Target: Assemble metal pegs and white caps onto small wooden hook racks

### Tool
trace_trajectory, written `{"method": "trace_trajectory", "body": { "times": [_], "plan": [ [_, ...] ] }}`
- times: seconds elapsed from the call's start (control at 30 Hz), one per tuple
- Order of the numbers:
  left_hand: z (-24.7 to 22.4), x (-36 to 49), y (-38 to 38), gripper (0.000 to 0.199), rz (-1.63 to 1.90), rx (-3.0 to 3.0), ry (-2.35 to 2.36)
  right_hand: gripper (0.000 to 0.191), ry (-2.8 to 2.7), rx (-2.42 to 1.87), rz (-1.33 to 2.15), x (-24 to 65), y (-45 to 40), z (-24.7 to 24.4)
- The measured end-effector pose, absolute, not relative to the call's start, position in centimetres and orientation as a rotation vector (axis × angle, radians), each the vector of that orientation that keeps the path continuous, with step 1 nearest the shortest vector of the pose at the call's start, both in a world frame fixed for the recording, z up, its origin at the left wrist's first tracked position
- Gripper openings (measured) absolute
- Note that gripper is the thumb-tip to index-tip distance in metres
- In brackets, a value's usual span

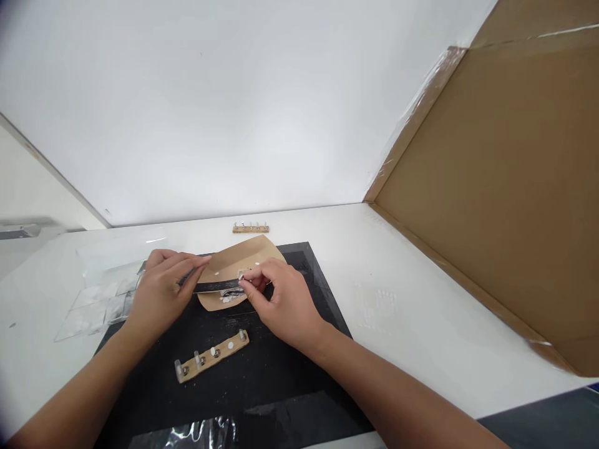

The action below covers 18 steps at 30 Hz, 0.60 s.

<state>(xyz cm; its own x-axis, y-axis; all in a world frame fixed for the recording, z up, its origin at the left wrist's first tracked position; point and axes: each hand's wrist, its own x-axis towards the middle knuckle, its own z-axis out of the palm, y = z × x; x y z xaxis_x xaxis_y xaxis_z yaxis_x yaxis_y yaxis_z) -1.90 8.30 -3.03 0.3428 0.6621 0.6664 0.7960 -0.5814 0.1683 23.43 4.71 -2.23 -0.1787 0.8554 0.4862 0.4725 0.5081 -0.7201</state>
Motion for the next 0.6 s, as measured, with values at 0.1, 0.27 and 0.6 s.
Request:
{"method": "trace_trajectory", "body": {
  "times": [0.1, 0.27, 0.6],
  "plan": [
    [-2.7, -2.0, 8.1, 0.024, -1.103, -2.409, -1.334, 0.004, -1.839, -1.098, 0.563, 23.5, 4.5, -2.0],
    [-2.1, -2.1, 7.6, 0.034, -1.13, -2.47, -1.338, 0.007, -2.0, -0.997, 0.731, 23.4, 3.7, -1.4],
    [-2.2, -1.5, 6.7, 0.029, -1.03, -2.604, -1.188, 0.012, -2.34, -0.884, 0.599, 22.7, 2.3, -2.6]
  ]
}}
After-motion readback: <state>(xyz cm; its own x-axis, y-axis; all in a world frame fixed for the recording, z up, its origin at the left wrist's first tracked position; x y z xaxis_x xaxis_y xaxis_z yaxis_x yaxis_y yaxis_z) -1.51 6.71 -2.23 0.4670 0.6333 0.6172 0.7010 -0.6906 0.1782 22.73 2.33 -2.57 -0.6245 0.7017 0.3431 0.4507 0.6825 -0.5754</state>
